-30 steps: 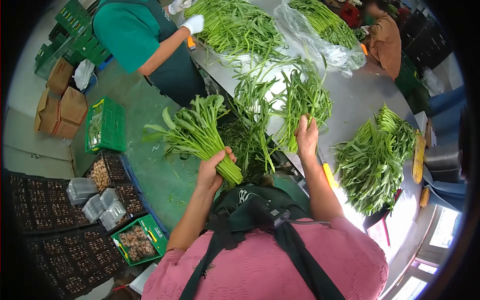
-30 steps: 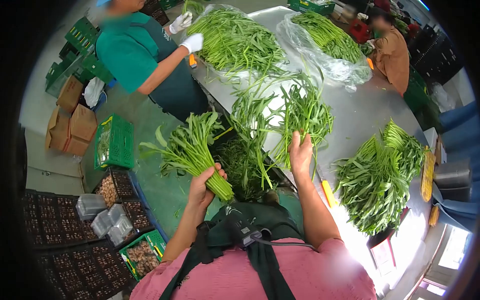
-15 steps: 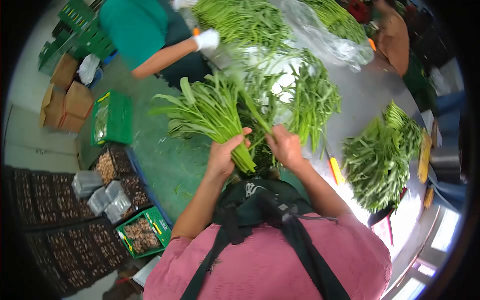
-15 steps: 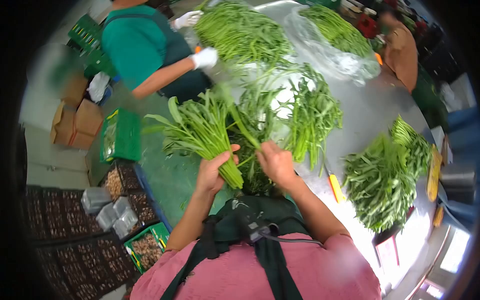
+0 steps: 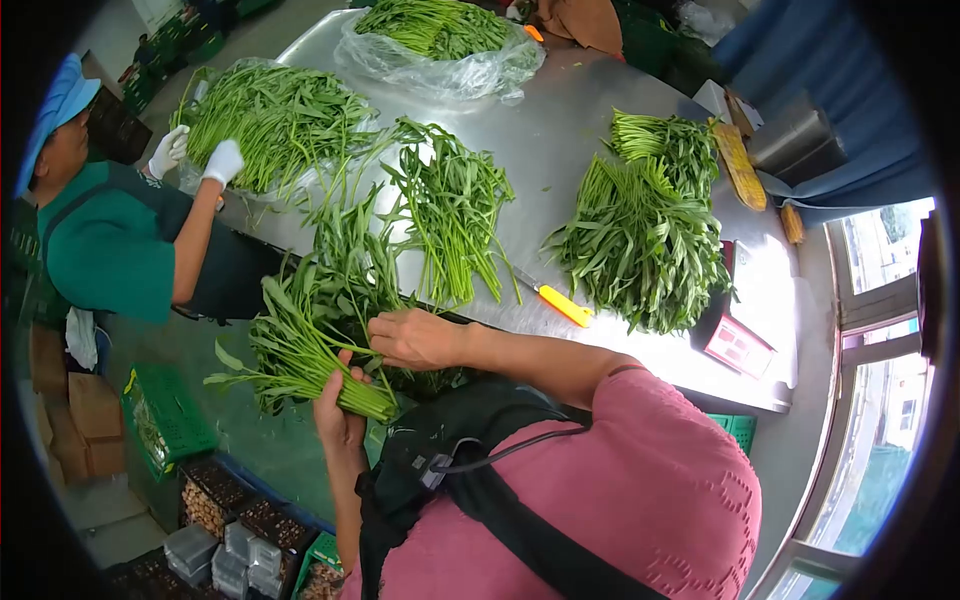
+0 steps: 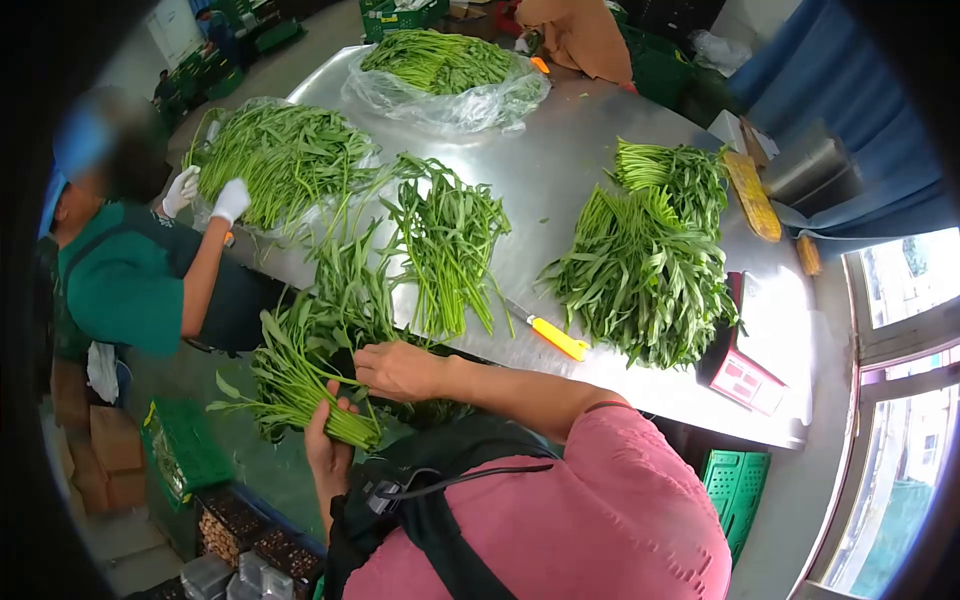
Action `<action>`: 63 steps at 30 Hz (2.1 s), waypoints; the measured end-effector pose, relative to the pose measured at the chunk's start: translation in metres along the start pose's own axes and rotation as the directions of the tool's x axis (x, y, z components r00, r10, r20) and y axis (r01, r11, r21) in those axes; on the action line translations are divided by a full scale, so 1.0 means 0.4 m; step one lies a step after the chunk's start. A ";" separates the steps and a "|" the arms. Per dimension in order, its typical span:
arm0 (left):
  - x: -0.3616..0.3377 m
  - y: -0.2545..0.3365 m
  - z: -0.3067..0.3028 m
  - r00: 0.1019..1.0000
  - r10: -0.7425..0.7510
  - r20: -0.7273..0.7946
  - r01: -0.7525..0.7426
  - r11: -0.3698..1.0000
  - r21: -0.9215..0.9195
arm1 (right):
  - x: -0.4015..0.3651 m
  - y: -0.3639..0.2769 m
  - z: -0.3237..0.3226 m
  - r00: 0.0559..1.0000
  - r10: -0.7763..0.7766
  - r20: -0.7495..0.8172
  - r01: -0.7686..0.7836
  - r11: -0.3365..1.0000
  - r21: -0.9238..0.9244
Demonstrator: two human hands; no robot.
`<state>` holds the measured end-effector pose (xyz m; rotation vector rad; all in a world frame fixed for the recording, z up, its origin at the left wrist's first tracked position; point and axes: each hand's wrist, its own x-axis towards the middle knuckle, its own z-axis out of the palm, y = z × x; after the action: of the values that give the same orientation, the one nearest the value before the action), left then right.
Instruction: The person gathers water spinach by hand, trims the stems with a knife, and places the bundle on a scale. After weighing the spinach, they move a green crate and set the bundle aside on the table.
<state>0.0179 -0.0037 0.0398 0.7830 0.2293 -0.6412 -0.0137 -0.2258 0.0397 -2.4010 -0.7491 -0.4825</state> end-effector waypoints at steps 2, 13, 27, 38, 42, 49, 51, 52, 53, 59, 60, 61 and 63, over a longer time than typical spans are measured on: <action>0.014 -0.011 -0.018 0.998 0.061 0.011 -0.061 0.998 0.034 | 0.003 -0.003 0.003 0.999 -0.045 0.029 0.046 0.999 -0.013; 0.014 -0.010 -0.050 0.969 0.093 -0.228 -0.083 0.995 0.051 | 0.015 -0.003 0.019 0.998 0.029 -0.054 -0.023 0.995 0.100; -0.052 0.031 -0.036 0.933 0.301 -0.200 -0.248 0.935 0.252 | 0.136 -0.077 0.107 0.793 0.537 0.289 -0.595 0.578 0.558; -0.025 0.046 -0.124 0.923 0.205 -0.326 -0.171 0.977 0.132 | 0.093 -0.086 0.093 0.820 0.317 0.476 -0.567 0.340 0.750; -0.036 0.075 -0.155 0.923 0.239 -0.302 -0.232 0.971 0.062 | 0.054 -0.060 0.083 0.719 0.478 0.504 -0.687 0.381 0.619; -0.022 0.052 -0.101 0.940 0.255 -0.226 -0.247 0.967 0.063 | 0.062 -0.089 0.086 0.758 0.403 0.512 -0.644 0.587 0.490; -0.020 0.047 -0.089 0.948 0.261 -0.183 -0.252 0.965 0.070 | 0.057 -0.102 0.101 0.701 0.499 0.510 -0.711 0.439 0.549; -0.021 0.043 -0.086 0.954 0.262 -0.144 -0.253 0.964 0.080 | 0.059 -0.109 0.103 0.664 0.544 0.513 -0.736 0.356 0.576; -0.021 0.039 -0.084 0.963 0.241 -0.118 -0.232 0.969 0.088 | 0.062 -0.112 0.105 0.663 0.548 0.510 -0.737 0.357 0.574; -0.031 -0.012 -0.051 0.984 0.166 -0.061 -0.156 0.978 0.140 | 0.058 -0.127 0.138 0.800 0.559 0.217 -0.539 0.511 0.670; -0.032 -0.020 -0.043 0.982 0.170 -0.081 -0.156 0.977 0.148 | 0.057 -0.128 0.139 0.823 0.547 0.152 -0.492 0.553 0.673; -0.030 -0.027 -0.045 0.981 0.184 -0.056 -0.176 0.975 0.134 | 0.058 -0.126 0.134 0.822 0.546 0.161 -0.504 0.565 0.654; -0.025 -0.043 -0.050 0.981 0.185 -0.058 -0.179 0.979 0.101 | 0.060 -0.119 0.128 0.819 0.534 0.210 -0.536 0.580 0.613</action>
<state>0.0003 0.0060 0.0202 0.9071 0.1863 -0.4557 -0.0154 -0.1526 0.0316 -1.8039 -0.0953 0.0541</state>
